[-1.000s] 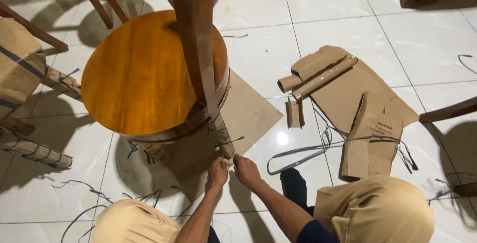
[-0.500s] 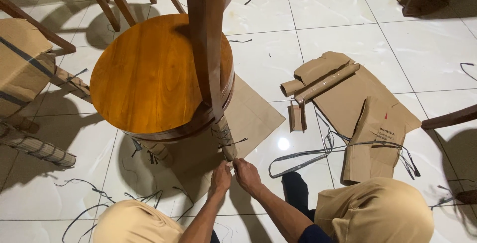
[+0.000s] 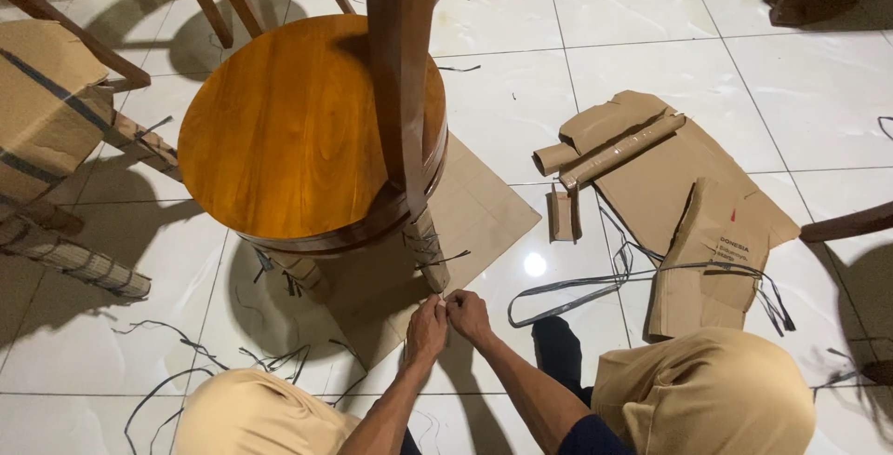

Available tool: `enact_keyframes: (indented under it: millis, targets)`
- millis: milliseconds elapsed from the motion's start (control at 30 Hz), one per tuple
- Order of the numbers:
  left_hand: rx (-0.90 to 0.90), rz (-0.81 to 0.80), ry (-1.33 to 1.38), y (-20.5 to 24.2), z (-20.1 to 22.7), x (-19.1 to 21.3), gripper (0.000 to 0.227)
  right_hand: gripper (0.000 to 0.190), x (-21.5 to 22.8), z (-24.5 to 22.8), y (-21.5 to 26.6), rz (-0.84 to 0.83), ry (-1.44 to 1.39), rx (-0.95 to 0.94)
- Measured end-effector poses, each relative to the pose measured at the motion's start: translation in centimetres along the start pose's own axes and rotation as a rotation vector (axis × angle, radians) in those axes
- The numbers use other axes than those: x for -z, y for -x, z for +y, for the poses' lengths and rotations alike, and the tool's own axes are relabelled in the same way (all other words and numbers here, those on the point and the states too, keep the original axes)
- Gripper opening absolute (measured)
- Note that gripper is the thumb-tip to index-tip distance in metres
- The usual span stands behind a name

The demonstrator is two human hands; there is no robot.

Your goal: Wrapping chair legs with cardboard and securing them with plastic ties for protection

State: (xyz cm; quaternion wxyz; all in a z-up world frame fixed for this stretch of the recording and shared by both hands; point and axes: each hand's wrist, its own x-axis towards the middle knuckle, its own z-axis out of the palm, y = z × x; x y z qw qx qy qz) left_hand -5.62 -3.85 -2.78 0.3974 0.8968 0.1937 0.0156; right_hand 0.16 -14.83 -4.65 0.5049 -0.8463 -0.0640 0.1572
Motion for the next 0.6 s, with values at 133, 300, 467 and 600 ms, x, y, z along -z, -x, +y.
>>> enact_keyframes:
  millis: [133,300,467,600]
  targets:
    - [0.021,0.018,0.003,0.7,0.6,0.7,0.018,0.022,0.0,-0.2,-0.3,-0.106,-0.272,-0.244]
    - [0.056,-0.107,-0.052,1.3,-1.0,-0.9,0.024,0.014,0.7,-1.7,-0.2,-0.172,-0.501,-0.437]
    - [-0.078,-0.091,-0.077,2.8,-2.0,-2.2,0.02,0.017,0.1,-1.5,-0.5,-0.078,-0.371,-0.341]
    - [0.028,-0.223,-0.103,3.5,1.4,0.2,0.02,0.022,-0.2,-1.3,-0.7,-0.092,-0.279,-0.312]
